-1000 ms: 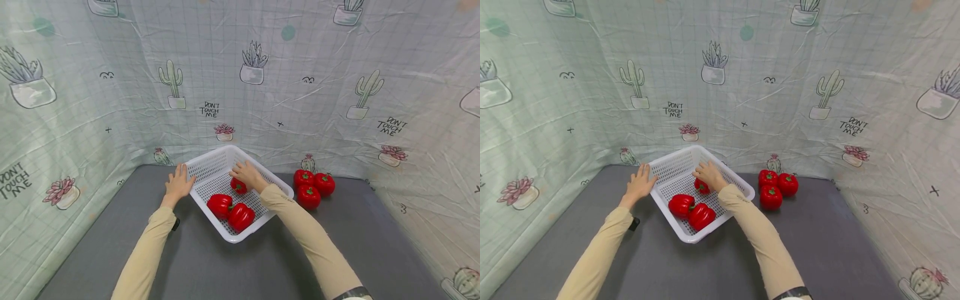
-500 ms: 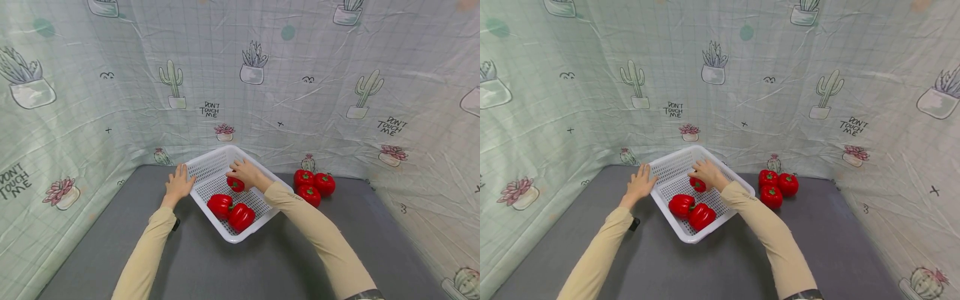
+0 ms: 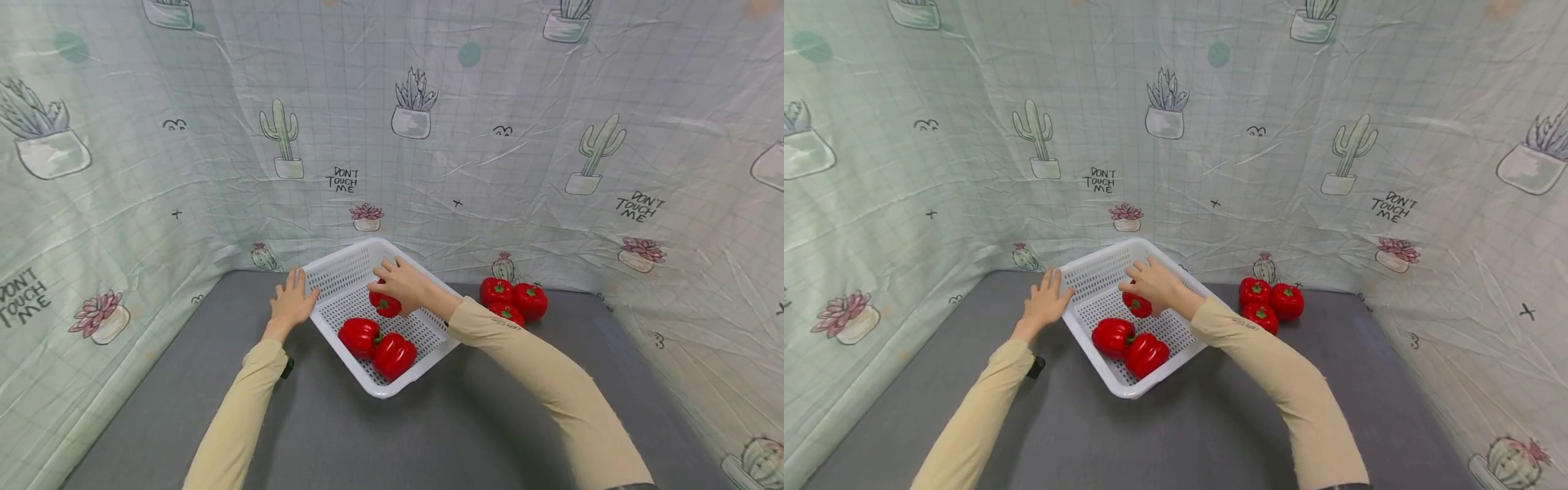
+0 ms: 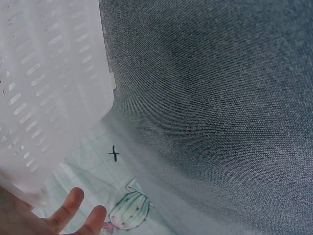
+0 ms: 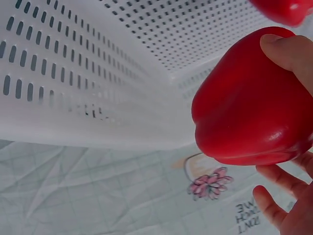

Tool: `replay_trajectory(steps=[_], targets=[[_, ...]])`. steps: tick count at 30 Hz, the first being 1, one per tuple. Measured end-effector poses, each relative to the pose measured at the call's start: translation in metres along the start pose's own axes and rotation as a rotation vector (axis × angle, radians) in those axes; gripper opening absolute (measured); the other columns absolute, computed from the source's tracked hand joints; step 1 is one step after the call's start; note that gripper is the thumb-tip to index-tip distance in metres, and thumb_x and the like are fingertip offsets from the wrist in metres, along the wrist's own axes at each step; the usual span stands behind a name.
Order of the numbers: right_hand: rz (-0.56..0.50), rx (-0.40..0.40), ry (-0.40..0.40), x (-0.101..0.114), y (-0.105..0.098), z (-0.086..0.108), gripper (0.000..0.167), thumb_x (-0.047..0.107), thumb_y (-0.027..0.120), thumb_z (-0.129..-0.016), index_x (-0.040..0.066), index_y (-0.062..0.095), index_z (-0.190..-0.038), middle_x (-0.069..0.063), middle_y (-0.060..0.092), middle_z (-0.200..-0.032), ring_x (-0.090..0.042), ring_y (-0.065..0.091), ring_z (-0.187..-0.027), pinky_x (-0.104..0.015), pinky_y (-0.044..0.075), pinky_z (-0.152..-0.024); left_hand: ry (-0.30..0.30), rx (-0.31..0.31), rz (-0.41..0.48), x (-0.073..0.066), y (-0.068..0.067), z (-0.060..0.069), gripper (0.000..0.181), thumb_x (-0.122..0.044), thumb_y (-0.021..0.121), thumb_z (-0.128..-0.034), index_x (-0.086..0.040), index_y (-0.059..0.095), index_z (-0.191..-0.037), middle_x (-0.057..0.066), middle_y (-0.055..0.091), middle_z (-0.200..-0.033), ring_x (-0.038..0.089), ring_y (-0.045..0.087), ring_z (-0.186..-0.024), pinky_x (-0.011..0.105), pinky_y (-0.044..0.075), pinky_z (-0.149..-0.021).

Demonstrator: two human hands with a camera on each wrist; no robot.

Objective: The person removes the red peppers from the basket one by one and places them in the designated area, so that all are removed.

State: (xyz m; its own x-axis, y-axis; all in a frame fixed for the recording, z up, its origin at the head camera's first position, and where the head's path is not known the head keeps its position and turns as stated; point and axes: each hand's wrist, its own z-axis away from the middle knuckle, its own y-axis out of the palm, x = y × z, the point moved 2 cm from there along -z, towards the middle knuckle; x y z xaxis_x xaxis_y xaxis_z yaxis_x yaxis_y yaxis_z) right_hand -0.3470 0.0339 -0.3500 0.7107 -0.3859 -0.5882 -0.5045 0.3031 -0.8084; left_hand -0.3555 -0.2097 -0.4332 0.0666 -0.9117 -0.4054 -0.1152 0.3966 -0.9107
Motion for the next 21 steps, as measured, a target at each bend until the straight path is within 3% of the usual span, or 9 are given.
replay_trajectory(steps=[11, 21], targets=[[-0.118, -0.042, -0.042, 0.009, -0.018, 0.027, 0.073, 0.047, 0.075, -0.060, 0.023, 0.044, -0.122, -0.001, 0.050, -0.123, -0.026, 0.043, -0.114, -0.045, 0.041, -0.090, -0.006, 0.000, -0.008, -0.001, 0.000, 0.000, 0.068, -0.039, 0.033, -0.0933, -0.001, 0.007, -0.143, 0.019, 0.002, -0.150, 0.053, 0.011, -0.128, 0.070, 0.019, -0.094], [-0.190, -0.111, -0.008, 0.014, -0.024, 0.054, 0.076, 0.046, 0.075, -0.060, 0.022, 0.043, -0.125, -0.002, 0.049, -0.123, -0.023, 0.045, -0.109, -0.039, 0.043, -0.086, -0.001, 0.007, -0.007, 0.000, 0.001, -0.002, 0.069, -0.039, 0.033, -0.0930, -0.001, 0.006, -0.143, 0.019, 0.001, -0.150, 0.053, 0.010, -0.128, 0.070, 0.018, -0.094]])
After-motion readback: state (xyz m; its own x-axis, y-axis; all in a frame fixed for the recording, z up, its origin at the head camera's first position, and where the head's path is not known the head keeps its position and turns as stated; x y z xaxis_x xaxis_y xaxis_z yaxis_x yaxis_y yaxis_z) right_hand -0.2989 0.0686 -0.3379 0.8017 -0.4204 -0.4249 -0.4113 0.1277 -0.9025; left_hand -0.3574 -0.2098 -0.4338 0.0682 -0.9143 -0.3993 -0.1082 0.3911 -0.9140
